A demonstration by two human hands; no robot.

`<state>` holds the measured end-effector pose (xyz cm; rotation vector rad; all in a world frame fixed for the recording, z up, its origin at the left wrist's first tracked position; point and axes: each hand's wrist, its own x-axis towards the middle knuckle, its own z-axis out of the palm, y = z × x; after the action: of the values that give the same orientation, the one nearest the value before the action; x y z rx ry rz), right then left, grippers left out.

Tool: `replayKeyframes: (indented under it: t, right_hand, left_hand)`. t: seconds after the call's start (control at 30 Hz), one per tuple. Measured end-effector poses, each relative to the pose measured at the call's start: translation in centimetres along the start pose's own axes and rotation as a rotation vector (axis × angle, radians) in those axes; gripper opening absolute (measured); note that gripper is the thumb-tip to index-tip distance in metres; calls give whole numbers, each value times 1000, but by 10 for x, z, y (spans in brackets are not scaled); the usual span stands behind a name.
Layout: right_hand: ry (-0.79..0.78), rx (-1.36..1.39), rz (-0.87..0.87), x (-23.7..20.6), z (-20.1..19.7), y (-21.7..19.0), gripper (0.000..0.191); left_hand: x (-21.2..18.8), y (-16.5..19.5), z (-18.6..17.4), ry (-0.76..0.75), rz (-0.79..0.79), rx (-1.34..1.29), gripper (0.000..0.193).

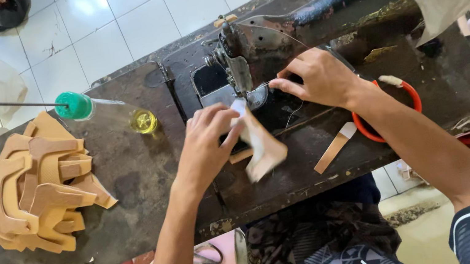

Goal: The person oils and threads a treadle sewing machine, using an oil bottle and a small brush, then stitches shoe upper pieces one after another under the needle, trimming threads with scissors and stacking finished pieces on the table.

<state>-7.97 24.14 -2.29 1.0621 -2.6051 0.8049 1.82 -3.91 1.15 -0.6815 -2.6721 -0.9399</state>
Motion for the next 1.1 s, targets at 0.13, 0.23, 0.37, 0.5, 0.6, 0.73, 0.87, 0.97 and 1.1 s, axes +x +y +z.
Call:
replayKeyframes:
  t: [0.13,0.23,0.37,0.5,0.6,0.73,0.87,0.97,1.1]
  right_hand:
    - [-49,9,34,-2,3,2,39]
    - [3,10,-10,-4,1,2,38]
    - [4,-104,45,-3,-10,-8,51]
    - [-13,-388,-218,-7,-21,-45,54]
    - [-77,-462,-439,-21,-16,-88,75]
    - [-185,-438,-351,-25,6,-115,97]
    - [-157,161,-464,-15,26,-114,61]
    - [-462,519,264,-19,8,-95,41]
    - [138,-934,-199,-42,-59,-56,20]
  left_hand:
    - [-23,0,-18,-75,-167,-215,32]
    - [-45,6,-26,-129,-241,-427,31]
    - [-76,6,-34,-207,-178,-669,23]
    - [-103,-6,-31,-211,-270,-843,14]
    - [-121,-9,-27,-137,-368,-1013,11]
    - [-130,-12,-21,-156,-410,-974,10]
    - [-126,-15,-19,-183,-377,-897,10]
    - [-126,-12,-25,-158,-476,-835,14]
    - [-116,-2,-26,-53,-519,-867,21]
